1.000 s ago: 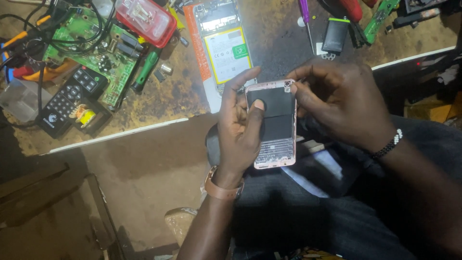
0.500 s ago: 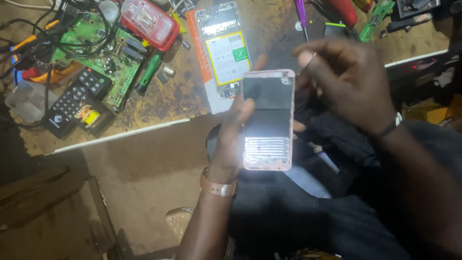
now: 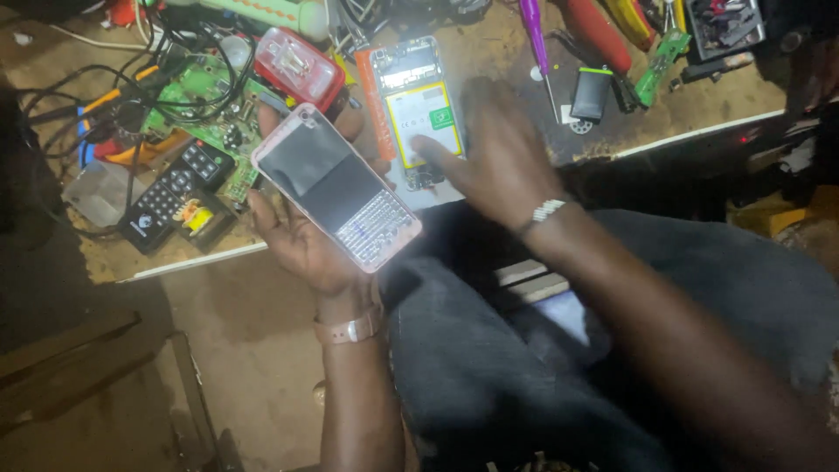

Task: Disassembling a mobile phone to access internal components, including removing screws and the battery.

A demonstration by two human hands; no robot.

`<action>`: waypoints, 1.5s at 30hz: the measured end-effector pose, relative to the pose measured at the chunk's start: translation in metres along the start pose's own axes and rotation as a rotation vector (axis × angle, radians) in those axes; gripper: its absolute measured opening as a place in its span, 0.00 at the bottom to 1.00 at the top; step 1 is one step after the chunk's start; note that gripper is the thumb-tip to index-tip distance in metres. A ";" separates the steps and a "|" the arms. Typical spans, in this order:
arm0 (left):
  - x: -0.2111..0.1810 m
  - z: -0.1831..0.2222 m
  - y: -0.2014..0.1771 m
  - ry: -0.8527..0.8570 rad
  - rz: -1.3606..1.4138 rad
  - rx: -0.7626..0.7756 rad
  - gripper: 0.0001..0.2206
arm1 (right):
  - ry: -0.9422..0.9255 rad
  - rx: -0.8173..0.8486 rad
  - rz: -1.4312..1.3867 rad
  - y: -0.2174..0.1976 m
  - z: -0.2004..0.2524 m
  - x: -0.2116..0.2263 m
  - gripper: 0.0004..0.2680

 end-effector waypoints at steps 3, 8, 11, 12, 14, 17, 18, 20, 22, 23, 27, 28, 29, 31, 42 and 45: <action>0.004 -0.002 -0.004 -0.105 0.144 0.194 0.31 | 0.041 0.010 0.150 0.011 -0.015 0.005 0.18; 0.002 -0.001 -0.001 -0.098 0.042 0.148 0.31 | 0.303 0.068 0.175 0.028 -0.027 -0.002 0.29; -0.003 -0.002 -0.005 -0.092 0.005 0.096 0.30 | 0.206 0.020 0.181 0.042 -0.023 -0.025 0.36; -0.006 -0.003 -0.009 -0.082 0.009 0.095 0.30 | 0.195 0.024 0.182 0.037 -0.027 -0.021 0.36; -0.007 -0.004 -0.016 -0.112 0.012 0.195 0.29 | 0.208 -0.083 0.000 0.025 -0.028 -0.014 0.23; -0.007 0.000 -0.008 -0.062 -0.038 0.119 0.28 | 0.173 -0.131 -0.114 0.018 -0.031 -0.008 0.16; -0.008 0.002 -0.007 -0.056 -0.036 0.123 0.28 | 0.166 -0.132 -0.113 0.017 -0.034 -0.006 0.16; -0.010 0.005 -0.004 -0.077 -0.107 0.111 0.27 | 0.293 -0.125 -0.366 0.019 -0.038 -0.005 0.04; -0.008 0.004 -0.005 -0.055 -0.081 0.123 0.26 | 0.287 -0.121 -0.356 0.020 -0.042 -0.009 0.07; -0.008 0.003 -0.006 -0.036 -0.057 0.133 0.25 | 0.285 -0.118 -0.348 0.021 -0.044 -0.011 0.11; -0.008 0.003 -0.009 -0.107 -0.081 0.121 0.27 | 0.343 -0.117 -0.317 0.025 -0.052 -0.016 0.08; -0.008 0.003 -0.010 -0.110 -0.078 0.115 0.27 | 0.323 -0.091 -0.295 0.028 -0.052 -0.017 0.08; -0.008 0.002 -0.010 -0.113 -0.074 0.115 0.27 | 0.303 -0.069 -0.269 0.029 -0.053 -0.019 0.07; -0.008 0.000 -0.009 -0.116 -0.066 0.113 0.27 | 0.284 -0.060 -0.221 0.034 -0.052 -0.021 0.09; -0.006 0.004 -0.011 -0.079 -0.097 0.077 0.25 | 0.199 -0.099 -0.115 0.037 -0.047 -0.018 0.15; -0.002 0.000 -0.021 -0.005 -0.090 0.039 0.25 | 0.057 -0.044 -0.202 0.022 -0.046 -0.009 0.11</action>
Point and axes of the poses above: each hand's wrist, its own z-axis away from the middle knuckle, its own y-axis out of the palm, x = y × z, the point moved 3 cm from there along -z, towards the middle knuckle, and after that the axes turned 14 degrees about -y, right-handed, at the moved point
